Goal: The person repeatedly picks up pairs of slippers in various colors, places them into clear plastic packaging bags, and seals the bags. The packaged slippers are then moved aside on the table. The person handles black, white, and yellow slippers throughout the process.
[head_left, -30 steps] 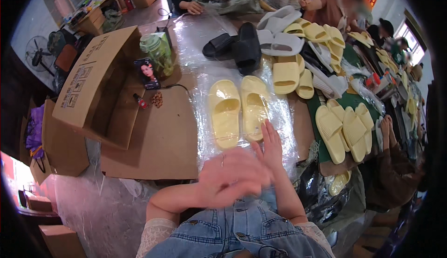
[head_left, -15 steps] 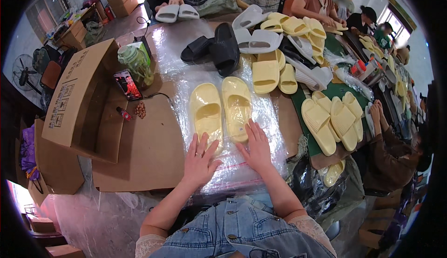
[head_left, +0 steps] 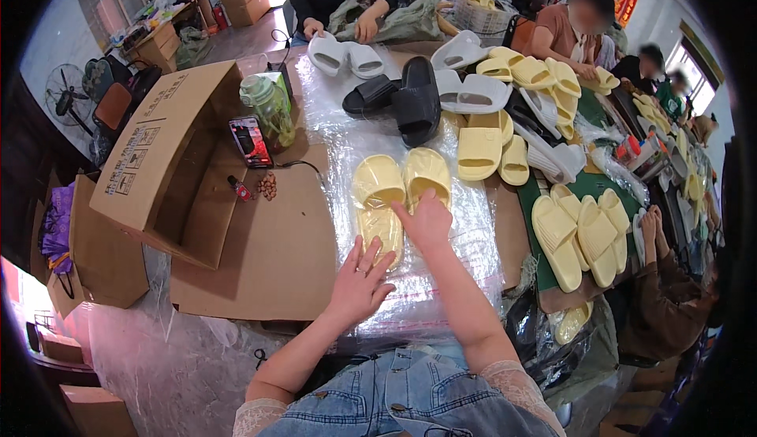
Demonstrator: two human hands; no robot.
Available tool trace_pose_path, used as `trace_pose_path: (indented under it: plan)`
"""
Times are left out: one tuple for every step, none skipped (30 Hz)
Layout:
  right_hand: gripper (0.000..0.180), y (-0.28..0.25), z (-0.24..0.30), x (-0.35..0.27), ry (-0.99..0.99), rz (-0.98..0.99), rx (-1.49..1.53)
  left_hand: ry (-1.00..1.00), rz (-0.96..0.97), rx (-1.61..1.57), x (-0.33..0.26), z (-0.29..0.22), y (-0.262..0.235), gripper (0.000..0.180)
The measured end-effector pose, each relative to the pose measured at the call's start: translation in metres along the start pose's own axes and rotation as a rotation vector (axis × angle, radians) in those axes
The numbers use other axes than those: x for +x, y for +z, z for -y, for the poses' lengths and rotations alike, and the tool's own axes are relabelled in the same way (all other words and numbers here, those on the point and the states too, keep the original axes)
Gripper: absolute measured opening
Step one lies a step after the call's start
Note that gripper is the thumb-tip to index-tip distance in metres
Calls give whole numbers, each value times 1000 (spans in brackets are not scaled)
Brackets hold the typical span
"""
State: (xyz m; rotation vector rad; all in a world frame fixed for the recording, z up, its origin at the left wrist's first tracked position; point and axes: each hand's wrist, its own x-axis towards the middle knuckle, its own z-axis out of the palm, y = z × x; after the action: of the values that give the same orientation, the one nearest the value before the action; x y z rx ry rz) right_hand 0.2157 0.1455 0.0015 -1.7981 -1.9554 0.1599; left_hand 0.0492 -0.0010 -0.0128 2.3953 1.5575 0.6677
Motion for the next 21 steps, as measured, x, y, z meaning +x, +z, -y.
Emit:
trace_pose_path:
  plan:
    - [68,5,-3,-1,-2,4,9,7,-8,2,0,1,1,65]
    - [63,5,-2,-3,-7,5,44,14,-13,4,0,1,1,65]
    - [59,9,-4,-4,-20,5,43,21,-18,6,0,1,2,64]
    - [55,14,-7,-4,-33,5,41,32,-37,-20,0,2,2,63]
    - [51,15,-7,-3,-46,3,41,27,-35,-20,0,2,2,63]
    - [47,16,-6,-3,-53,11,34,22,-32,-21,0,1,1,63]
    - [42,16,-5,-3,-60,18,26,17,-30,-22,0,1,1,63]
    - [37,15,-4,-2,-66,23,18,19,-32,-32,0,1,1,63]
    - [35,17,-4,-1,-74,6,17,21,-35,-42,-1,1,2,63]
    - [32,20,-5,0,-82,-11,16,23,-37,-53,-1,1,2,63]
    - [29,23,-6,1,-89,-26,16,19,-27,-50,0,1,1,63]
    - [28,25,-7,2,-95,-27,17,16,-18,-47,0,1,1,63]
    - [27,26,-8,3,-100,-28,19,13,-8,-45,0,1,0,64]
    - [25,26,-7,3,-107,-29,21,17,-7,-37,-1,2,-1,66]
    - [25,26,-7,3,-111,-29,26,22,-7,-30,-1,2,-1,68]
    - [24,24,-6,2,-114,-29,32,26,-6,-22,-1,2,-1,71]
    - [23,23,-5,2,-120,-29,36,10,-21,-60,-1,3,0,76]
    - [22,21,-6,2,-121,-37,43,-5,-37,-99,-2,4,2,81]
    - [22,20,-8,1,-122,-45,51,-20,-51,-137,-3,5,3,86]
    - [21,18,-11,-1,-124,-50,56,-35,-56,-148,-3,5,2,90]
    - [21,15,-14,-4,-119,-41,58,-49,-61,-160,-2,4,1,93]
